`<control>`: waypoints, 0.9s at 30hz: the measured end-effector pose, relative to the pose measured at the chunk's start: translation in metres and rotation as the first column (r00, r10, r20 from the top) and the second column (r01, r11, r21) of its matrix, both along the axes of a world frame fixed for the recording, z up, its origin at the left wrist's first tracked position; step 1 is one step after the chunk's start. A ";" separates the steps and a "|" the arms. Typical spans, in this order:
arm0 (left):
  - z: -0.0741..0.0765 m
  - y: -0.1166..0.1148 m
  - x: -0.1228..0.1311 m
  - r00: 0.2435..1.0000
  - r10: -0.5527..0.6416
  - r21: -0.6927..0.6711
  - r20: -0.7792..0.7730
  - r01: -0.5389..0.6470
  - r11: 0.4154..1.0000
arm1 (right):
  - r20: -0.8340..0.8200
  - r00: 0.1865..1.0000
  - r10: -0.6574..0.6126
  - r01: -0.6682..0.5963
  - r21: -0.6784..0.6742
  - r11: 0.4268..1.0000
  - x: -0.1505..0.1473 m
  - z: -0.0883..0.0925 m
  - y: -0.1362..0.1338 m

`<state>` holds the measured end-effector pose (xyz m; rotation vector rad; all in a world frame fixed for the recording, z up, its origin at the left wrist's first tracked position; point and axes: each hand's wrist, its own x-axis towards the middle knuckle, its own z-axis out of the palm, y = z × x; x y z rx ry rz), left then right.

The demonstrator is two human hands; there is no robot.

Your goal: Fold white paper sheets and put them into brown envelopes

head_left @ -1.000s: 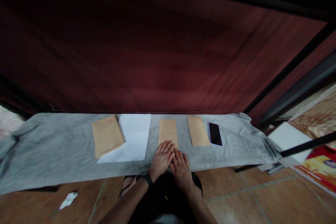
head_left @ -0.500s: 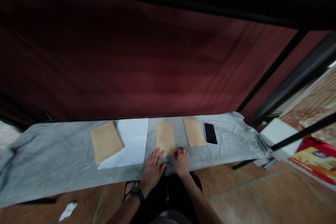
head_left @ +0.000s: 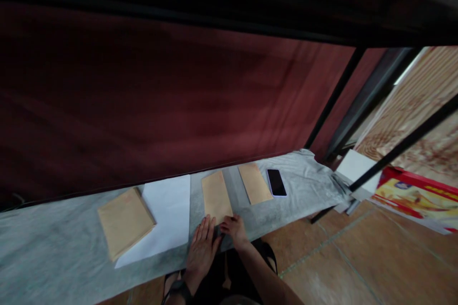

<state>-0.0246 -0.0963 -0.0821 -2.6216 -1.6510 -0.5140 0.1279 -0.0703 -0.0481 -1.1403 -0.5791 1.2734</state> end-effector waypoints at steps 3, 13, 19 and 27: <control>0.002 0.009 -0.009 0.998 -0.002 -0.044 0.057 0.005 0.999 | -0.007 0.997 -0.081 0.080 -0.081 0.993 0.022 0.006 0.015; 0.002 0.014 -0.019 1.000 0.000 -0.088 0.016 0.002 0.996 | 0.094 0.957 -0.276 0.289 -0.184 0.940 0.151 0.025 0.037; 0.002 0.014 -0.019 1.000 -0.021 -0.040 0.004 0.021 0.999 | 0.128 0.947 -0.294 0.318 -0.261 0.911 0.164 0.013 0.030; 0.001 0.014 -0.021 0.999 -0.032 -0.039 -0.008 0.031 0.999 | 0.112 0.952 -0.284 0.304 -0.280 0.910 0.168 -0.001 0.034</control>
